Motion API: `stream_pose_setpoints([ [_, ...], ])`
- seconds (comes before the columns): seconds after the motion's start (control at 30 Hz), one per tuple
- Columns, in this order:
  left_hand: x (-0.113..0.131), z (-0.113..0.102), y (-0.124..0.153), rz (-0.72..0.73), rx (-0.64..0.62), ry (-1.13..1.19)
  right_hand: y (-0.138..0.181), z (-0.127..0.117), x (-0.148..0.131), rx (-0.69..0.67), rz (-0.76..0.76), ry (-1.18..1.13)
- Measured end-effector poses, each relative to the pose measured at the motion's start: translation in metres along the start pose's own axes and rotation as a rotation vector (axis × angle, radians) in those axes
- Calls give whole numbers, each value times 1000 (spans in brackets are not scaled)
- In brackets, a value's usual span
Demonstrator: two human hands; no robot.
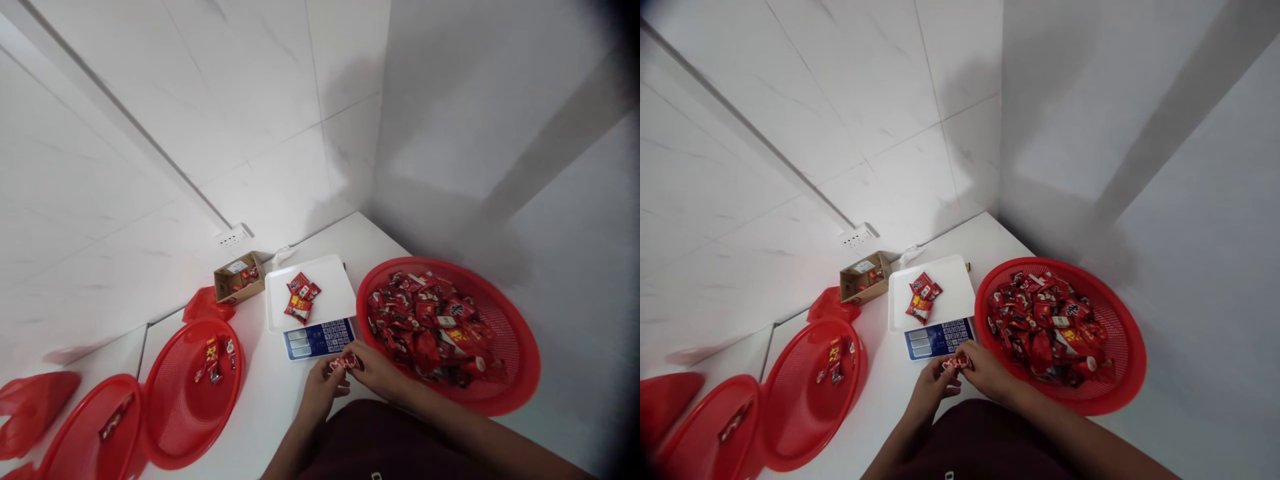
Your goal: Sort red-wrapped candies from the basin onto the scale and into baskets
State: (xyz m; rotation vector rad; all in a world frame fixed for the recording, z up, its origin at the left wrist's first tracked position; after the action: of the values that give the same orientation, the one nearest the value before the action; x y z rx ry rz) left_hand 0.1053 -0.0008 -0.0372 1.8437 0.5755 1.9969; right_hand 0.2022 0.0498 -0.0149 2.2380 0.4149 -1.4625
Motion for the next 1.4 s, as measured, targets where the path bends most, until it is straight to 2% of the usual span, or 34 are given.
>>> stream_pose_setpoints([
  [0.17,6,7,-1,9,-58,5,8,10,27,-98,213,-408],
  [0.23,5,10,-1,6,-92,13,10,12,33,-141,286,-497],
  [0.3,4,12,-1,19,-115,2,12,9,32,-129,308,-483],
  [0.5,12,16,-5,93,-165,-61,21,-7,21,52,288,-438],
  [0.57,14,21,-3,76,-201,-107,22,-5,19,51,287,-443],
  [0.7,18,25,-2,74,-214,-115,20,-5,24,-52,305,-448],
  [0.77,15,19,-4,58,-160,-61,15,-32,37,25,305,-368],
  [0.83,8,10,-7,22,-108,-11,14,-84,53,250,301,-158],
  [0.87,5,6,-7,1,-91,10,17,-115,61,391,317,-12],
  [0.93,-1,-3,-8,-39,-58,44,25,-166,75,589,390,340],
  [1.0,-5,-10,-7,-70,-18,62,29,-197,94,627,509,566],
  [1.1,-7,-16,-4,-91,26,51,29,-207,121,538,633,645],
  [1.2,-8,-14,-4,-99,24,28,25,-200,127,492,596,573],
  [1.27,-8,-12,-5,-105,20,23,23,-197,120,505,514,439],
  [1.4,-2,-11,-9,-112,27,10,25,-205,108,541,358,-4],
])
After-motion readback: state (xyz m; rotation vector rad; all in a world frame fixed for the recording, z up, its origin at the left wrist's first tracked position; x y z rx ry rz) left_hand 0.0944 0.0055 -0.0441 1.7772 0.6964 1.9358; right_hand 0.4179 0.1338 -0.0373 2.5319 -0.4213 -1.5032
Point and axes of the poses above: each hand's wrist, its own y-axis away from the middle knuckle, its own z-axis out of the palm, x = y × z, the point moved 10 cm from there along -y, towards the middle knuckle, and after that the axes turned 6 degrees about z, right-handed, at the moved point
